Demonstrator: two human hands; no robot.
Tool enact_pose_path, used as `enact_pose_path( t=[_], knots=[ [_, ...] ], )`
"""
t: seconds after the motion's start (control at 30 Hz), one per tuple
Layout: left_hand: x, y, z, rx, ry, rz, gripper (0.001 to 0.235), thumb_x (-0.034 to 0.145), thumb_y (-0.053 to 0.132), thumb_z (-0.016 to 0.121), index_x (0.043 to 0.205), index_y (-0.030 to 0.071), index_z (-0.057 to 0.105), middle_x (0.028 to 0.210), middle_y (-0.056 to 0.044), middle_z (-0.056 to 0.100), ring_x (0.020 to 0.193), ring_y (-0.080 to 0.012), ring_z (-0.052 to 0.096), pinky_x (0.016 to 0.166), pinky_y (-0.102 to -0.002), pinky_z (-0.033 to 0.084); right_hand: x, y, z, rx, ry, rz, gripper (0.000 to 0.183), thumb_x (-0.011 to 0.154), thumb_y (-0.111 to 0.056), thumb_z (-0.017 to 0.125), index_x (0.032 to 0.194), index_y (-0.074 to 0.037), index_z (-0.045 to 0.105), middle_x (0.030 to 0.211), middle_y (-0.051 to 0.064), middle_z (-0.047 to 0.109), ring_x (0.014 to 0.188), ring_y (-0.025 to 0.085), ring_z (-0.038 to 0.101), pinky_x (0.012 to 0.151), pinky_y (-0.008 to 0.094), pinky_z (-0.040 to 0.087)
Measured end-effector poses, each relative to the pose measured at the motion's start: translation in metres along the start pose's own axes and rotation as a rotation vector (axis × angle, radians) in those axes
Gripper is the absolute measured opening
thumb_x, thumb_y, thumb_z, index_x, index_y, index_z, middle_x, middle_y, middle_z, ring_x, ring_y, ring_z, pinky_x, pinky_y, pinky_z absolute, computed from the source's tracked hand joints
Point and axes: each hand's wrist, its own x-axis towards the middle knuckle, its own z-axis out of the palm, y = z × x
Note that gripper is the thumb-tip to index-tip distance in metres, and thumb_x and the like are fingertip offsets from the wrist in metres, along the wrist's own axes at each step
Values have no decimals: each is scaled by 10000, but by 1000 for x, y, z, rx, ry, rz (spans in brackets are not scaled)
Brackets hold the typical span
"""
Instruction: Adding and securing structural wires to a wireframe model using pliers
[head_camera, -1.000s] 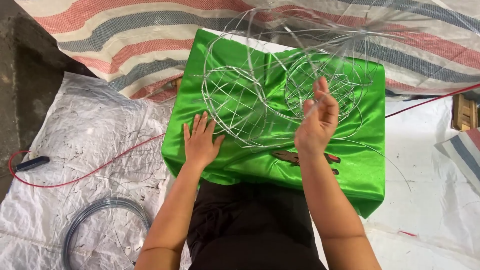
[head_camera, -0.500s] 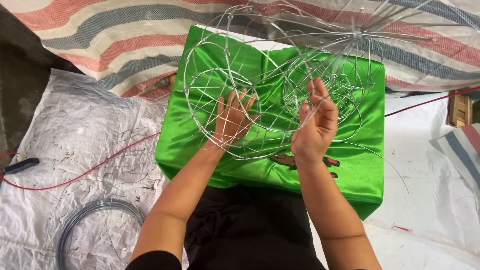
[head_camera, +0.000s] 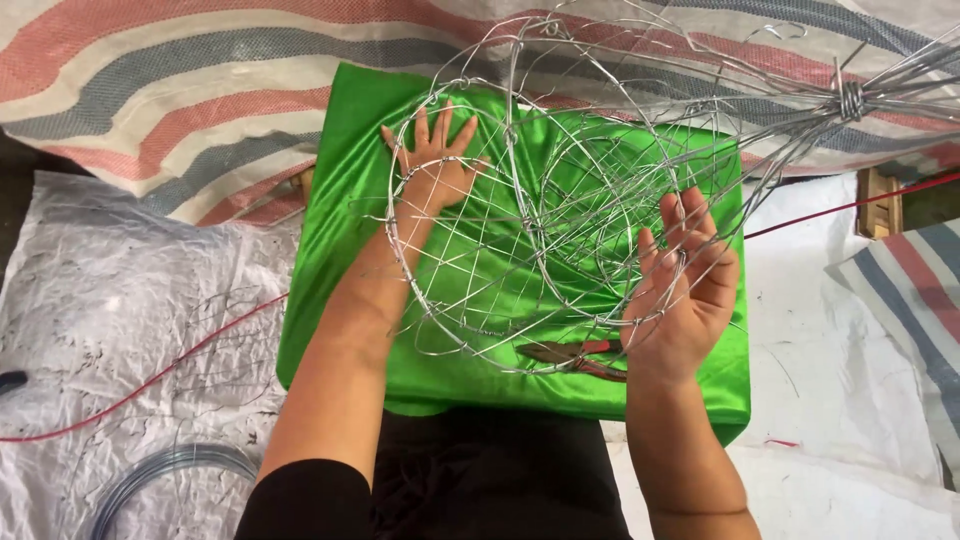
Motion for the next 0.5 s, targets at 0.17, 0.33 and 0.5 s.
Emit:
enact_pose_path(
  t=[0.17,0.33,0.5],
  knots=[
    [44,-21,25,-29,230,58,821,927,844,193,1581,370,343,1695,-43,203,1546,-426,82,1039,-884,-104,8,-4,-7,4,-103,84,264,1024,11,565,1217,-165,528,1600,169,426,1499,297,450,1173,462,456],
    [58,-33,21,-106,303,90,890,920,873,188,1549,299,444,1664,-90,289,1527,-443,113,1029,-877,-110,11,-1,-6,-26,-103,79,276,1038,0,568,1236,-189,532,1605,150,444,1502,303,454,1201,469,457],
    [55,-43,19,-144,274,191,894,985,793,157,1524,163,491,1645,-181,306,1504,-507,103,1051,-841,-91,11,3,-2,-25,-114,69,223,1039,-3,583,1179,-165,521,1593,161,448,1524,339,437,1196,455,475]
  ],
)
